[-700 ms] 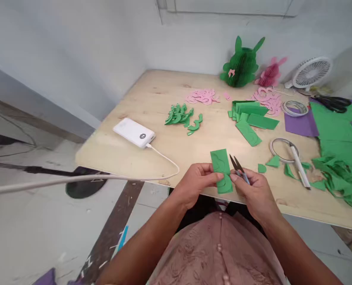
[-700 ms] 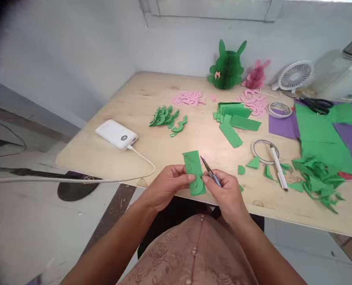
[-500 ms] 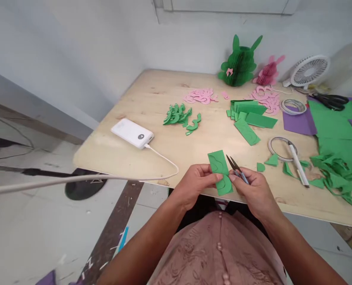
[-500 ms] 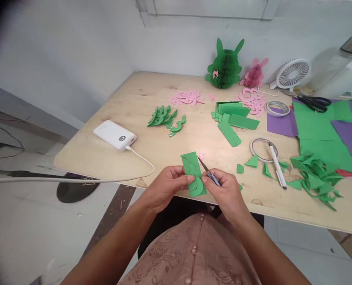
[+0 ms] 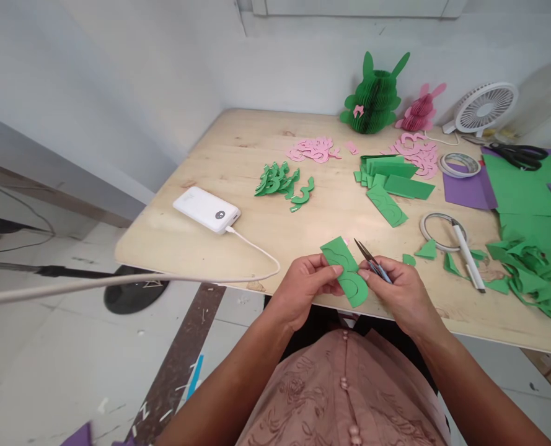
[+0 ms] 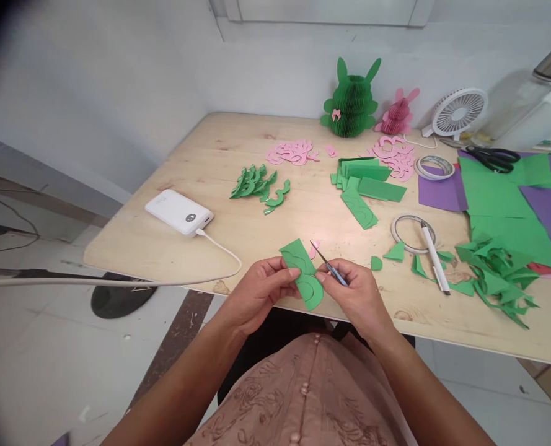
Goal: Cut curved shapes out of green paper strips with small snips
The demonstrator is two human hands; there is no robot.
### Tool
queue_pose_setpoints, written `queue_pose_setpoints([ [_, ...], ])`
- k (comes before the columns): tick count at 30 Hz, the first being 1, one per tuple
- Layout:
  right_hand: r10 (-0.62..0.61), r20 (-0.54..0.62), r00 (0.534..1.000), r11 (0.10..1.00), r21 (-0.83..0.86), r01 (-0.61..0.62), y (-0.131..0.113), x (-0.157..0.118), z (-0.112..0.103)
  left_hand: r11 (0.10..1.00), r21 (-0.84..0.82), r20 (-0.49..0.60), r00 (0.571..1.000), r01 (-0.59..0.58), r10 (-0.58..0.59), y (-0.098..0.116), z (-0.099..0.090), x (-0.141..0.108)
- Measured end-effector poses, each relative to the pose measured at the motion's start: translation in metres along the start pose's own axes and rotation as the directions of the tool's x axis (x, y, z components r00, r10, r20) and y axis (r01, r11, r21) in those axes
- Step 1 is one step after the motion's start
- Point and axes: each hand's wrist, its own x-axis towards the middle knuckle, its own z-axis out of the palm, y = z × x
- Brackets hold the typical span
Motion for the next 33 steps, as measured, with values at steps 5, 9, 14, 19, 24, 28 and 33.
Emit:
queue_pose_setpoints([
  [5,0.000,-0.143,0.990,0.994,-0.112,-0.016,0.002,-0.006,0.004,0.998,-0.047,-0.053,0.997,-0.051,0.049,-0.004,0.002,0.000],
  [9,-0.111,-0.252,0.961,0.979,-0.196,0.062,0.012,-0.018,0.009,0.991,-0.094,-0.103,0.991,-0.097,0.087,-0.005,0.007,-0.002],
  [14,-0.206,-0.388,0.898,0.963,-0.242,0.117,0.023,-0.030,0.014,0.983,-0.131,-0.158,0.982,-0.127,0.106,-0.008,0.012,-0.004],
  [19,-0.130,-0.394,0.910,0.991,-0.092,0.101,0.019,-0.038,0.021,0.968,-0.201,-0.219,0.970,-0.148,0.103,-0.010,0.016,-0.006],
  [24,-0.107,-0.272,0.956,0.990,0.059,0.127,0.019,-0.044,0.022,0.957,-0.248,-0.220,0.971,-0.152,0.097,-0.010,0.020,-0.009],
  [28,-0.047,-0.190,0.981,0.982,0.172,0.081,0.027,-0.043,0.017,0.959,-0.251,-0.203,0.976,-0.129,0.078,-0.009,0.018,-0.011],
  [33,-0.001,-0.127,0.992,0.972,0.231,0.031,0.030,-0.041,0.012,0.950,-0.304,-0.135,0.990,-0.073,0.033,-0.008,0.014,-0.013],
])
